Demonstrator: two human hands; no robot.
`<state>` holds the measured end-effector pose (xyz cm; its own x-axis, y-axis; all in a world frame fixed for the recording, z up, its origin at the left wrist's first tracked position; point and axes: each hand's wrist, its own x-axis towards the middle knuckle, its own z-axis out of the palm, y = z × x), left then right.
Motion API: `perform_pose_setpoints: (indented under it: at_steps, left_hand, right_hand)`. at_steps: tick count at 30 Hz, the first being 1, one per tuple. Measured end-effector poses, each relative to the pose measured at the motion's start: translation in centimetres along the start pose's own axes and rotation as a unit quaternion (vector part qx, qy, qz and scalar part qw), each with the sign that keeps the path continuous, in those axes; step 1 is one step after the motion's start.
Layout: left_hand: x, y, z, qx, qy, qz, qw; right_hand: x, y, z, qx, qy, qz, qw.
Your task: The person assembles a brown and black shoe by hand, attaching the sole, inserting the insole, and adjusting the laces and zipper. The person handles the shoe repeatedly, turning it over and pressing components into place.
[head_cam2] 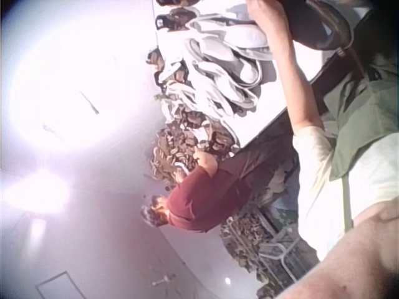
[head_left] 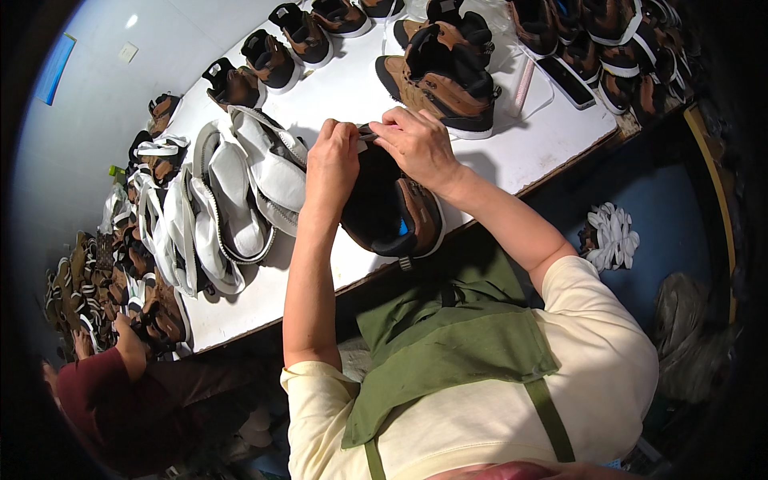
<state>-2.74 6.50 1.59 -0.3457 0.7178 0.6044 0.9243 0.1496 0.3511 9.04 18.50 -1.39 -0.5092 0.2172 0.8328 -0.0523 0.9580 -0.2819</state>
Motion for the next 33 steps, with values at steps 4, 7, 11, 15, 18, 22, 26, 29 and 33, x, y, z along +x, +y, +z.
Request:
perform_pose_setpoints:
  at_steps: [4, 7, 11, 15, 18, 22, 26, 29, 33]
  left_hand:
    - [-0.1, 0.0, 0.0, 0.006, -0.004, -0.006, 1.000]
    - [-0.1, 0.1, 0.0, 0.010, -0.007, -0.008, 1.000]
    - [-0.1, -0.1, 0.1, 0.012, -0.008, -0.005, 1.000]
    - [-0.1, 0.1, 0.0, 0.023, -0.014, -0.010, 1.000]
    - [-0.1, 0.1, 0.1, 0.026, -0.016, -0.009, 1.000]
    - [0.0, 0.1, 0.2, 0.021, -0.016, -0.007, 1.000]
    - [-0.2, -0.1, 0.3, 0.020, -0.004, -0.003, 1.000]
    - [-0.3, -0.2, 0.1, -0.013, 0.027, 0.004, 1.000]
    - [-0.5, -0.8, -0.3, -0.098, 0.036, -0.057, 0.993]
  right_hand:
    - [-0.1, 0.1, 0.3, 0.002, 0.007, -0.005, 1.000]
    - [-0.2, 0.3, 0.5, 0.001, 0.017, -0.008, 1.000]
    - [-0.1, 0.4, 0.7, 0.000, 0.026, -0.013, 1.000]
    - [-0.2, 0.6, 1.0, 0.002, 0.033, -0.019, 0.999]
    - [-0.2, 0.9, 1.1, 0.006, 0.039, -0.029, 0.999]
    - [-0.3, 1.0, 1.0, 0.006, 0.049, -0.040, 0.998]
    - [-0.4, 1.1, 0.8, 0.019, 0.040, -0.029, 0.999]
    - [-0.8, 1.1, 0.3, 0.069, 0.035, 0.036, 0.996]
    - [-1.4, 1.1, -0.1, 0.220, 0.074, 0.220, 0.947]
